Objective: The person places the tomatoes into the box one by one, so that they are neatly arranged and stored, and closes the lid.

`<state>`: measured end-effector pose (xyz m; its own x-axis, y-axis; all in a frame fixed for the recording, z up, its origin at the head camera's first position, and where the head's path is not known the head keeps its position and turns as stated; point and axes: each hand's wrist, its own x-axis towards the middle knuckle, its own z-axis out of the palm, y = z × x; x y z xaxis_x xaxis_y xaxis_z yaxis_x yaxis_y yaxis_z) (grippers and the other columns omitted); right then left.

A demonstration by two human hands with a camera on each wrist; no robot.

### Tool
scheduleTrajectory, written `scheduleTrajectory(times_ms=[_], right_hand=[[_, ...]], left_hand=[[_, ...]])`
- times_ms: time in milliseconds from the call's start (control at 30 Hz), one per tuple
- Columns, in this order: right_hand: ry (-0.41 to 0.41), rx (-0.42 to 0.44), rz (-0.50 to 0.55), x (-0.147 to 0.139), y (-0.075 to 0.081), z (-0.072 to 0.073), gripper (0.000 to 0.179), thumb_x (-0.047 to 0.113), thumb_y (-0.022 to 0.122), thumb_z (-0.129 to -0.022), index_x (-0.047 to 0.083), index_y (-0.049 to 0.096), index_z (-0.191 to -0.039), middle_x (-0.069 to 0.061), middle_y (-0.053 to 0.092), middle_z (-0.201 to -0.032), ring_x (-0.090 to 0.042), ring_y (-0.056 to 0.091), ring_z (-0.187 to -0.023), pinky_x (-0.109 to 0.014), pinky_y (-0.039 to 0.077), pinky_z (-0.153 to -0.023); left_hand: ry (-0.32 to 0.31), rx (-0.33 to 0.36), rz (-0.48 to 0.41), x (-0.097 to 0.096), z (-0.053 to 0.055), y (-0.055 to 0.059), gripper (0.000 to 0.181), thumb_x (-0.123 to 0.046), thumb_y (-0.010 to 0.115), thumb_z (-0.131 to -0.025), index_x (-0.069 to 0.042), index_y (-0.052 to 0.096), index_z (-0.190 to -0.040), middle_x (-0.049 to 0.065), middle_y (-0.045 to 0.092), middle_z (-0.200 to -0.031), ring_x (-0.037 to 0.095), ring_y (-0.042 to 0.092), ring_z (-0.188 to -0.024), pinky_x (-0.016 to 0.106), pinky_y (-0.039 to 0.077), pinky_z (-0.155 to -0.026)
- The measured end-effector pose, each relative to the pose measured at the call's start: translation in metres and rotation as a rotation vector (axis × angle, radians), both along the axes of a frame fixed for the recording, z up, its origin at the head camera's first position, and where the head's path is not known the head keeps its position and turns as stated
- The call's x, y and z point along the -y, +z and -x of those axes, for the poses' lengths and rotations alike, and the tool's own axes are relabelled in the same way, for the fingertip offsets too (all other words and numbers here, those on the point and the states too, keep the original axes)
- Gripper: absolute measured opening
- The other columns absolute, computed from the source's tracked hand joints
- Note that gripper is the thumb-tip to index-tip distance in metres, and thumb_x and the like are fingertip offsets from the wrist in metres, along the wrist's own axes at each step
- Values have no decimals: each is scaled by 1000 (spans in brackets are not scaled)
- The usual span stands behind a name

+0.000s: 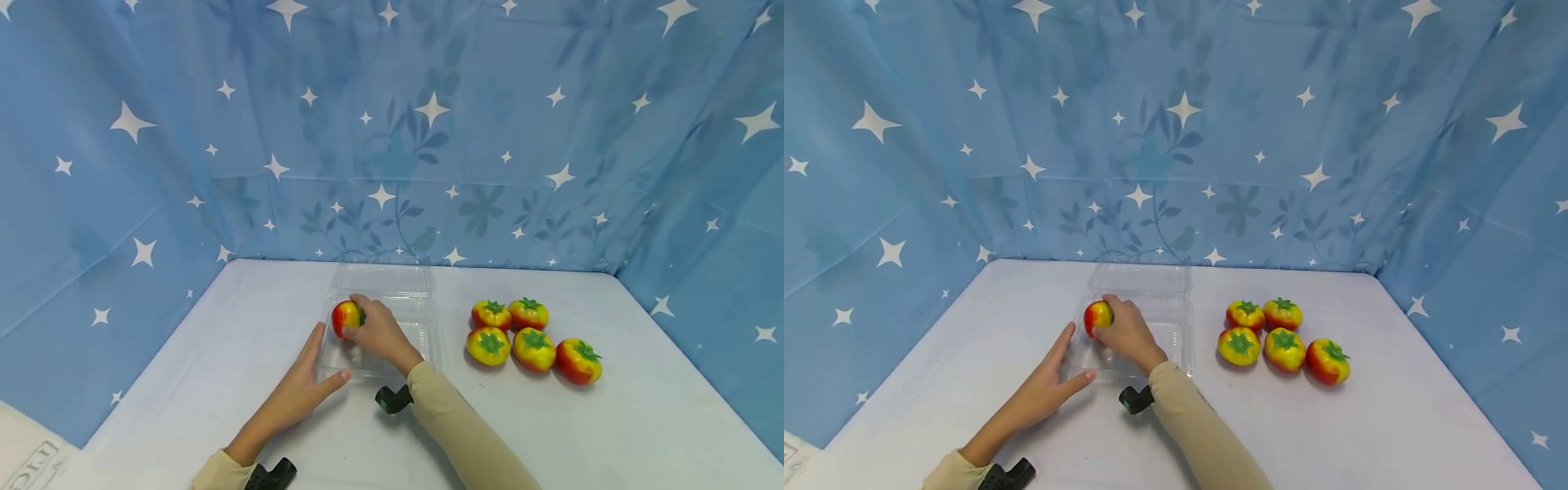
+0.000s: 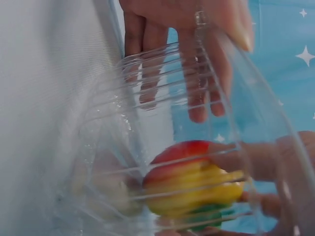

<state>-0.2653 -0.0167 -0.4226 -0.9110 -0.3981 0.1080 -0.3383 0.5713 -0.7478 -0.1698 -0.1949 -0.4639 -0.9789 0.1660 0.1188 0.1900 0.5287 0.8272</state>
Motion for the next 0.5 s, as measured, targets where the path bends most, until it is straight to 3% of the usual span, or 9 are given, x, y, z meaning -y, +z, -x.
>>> scheduleTrajectory(times_ms=[200, 500], right_hand=[[17, 19, -10, -2, 2, 2, 73, 9, 80, -91, 0, 48, -156, -23, 61, -140, -36, 60, -121, -52, 53, -107], [9, 69, -14, -4, 3, 3, 79, 15, 83, -92, 2, 44, -159, -25, 57, -144, -37, 60, -123, -55, 50, -110]], left_hand=[[4, -11, 7, -2, 0, -1, 108, -44, 74, -101, 1, 6, -171, 22, 4, -177, 41, 8, -162, 63, 11, -125], [4, -2, 15, 0, 1, -2, 108, -45, 74, -101, 1, 5, -171, 20, 3, -178, 41, 8, -162, 64, 12, -125]])
